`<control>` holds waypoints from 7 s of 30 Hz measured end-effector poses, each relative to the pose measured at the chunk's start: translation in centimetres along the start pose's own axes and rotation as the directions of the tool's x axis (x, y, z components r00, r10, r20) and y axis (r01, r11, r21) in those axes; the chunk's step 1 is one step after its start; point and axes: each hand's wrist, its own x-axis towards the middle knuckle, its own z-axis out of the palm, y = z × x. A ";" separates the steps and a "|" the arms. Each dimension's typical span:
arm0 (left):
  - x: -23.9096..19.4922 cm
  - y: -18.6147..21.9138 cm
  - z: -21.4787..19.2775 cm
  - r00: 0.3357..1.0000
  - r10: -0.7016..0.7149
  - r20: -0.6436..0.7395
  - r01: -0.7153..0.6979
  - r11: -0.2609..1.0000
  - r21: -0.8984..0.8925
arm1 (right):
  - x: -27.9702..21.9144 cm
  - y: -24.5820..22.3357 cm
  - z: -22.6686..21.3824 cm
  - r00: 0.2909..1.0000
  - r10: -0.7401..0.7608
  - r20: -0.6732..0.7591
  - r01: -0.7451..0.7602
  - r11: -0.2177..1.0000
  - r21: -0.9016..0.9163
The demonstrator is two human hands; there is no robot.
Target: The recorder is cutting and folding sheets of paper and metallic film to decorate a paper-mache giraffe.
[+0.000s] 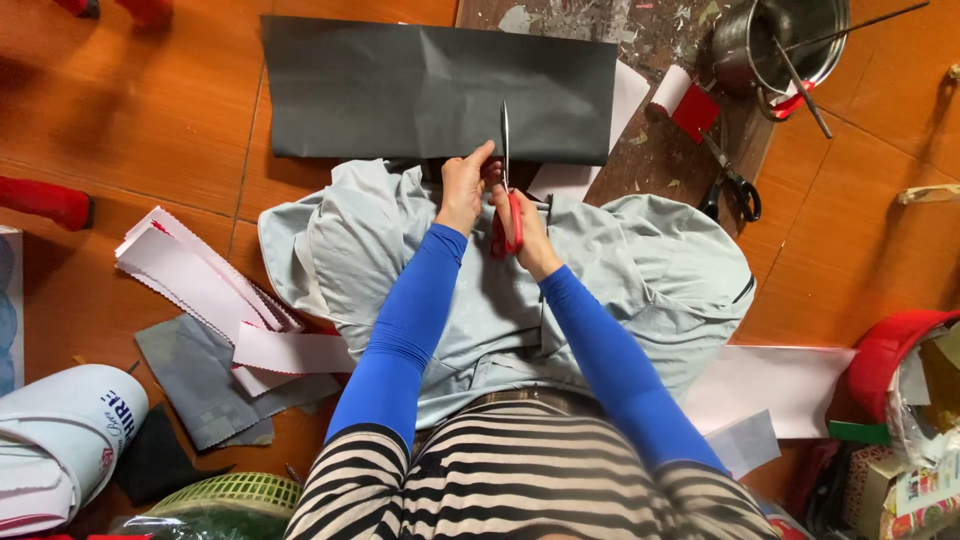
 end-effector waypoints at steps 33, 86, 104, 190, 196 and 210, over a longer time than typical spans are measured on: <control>1.3 0.0 -0.6 0.975 0.218 -0.041 -0.208 0.963 0.173 | 8.5 -3.1 -0.2 0.992 -0.115 -0.049 0.114 0.993 -0.019; 0.0 -0.8 0.3 0.958 0.282 -0.046 -0.281 0.959 0.027 | -2.0 -2.1 -2.7 0.983 0.056 0.174 -0.057 0.998 0.002; -0.6 -0.1 1.0 0.968 0.250 -0.028 -0.248 0.967 0.067 | 3.0 -0.5 -1.4 0.996 -0.087 -0.002 0.087 0.996 0.034; -6.2 11.9 18.2 0.673 -0.160 0.723 -0.653 -0.587 0.478 | -3.0 -9.6 -19.3 0.785 -0.536 -0.310 0.436 0.834 -0.337; -18.3 14.5 10.3 0.599 0.320 0.734 -0.777 0.009 0.630 | -13.8 -7.3 -16.4 0.920 -0.389 -0.050 0.386 0.876 0.289; -29.3 13.2 -4.4 0.863 0.430 0.267 -0.393 0.901 -0.184 | -35.1 -2.5 -5.2 0.675 -0.541 0.503 0.291 0.820 0.492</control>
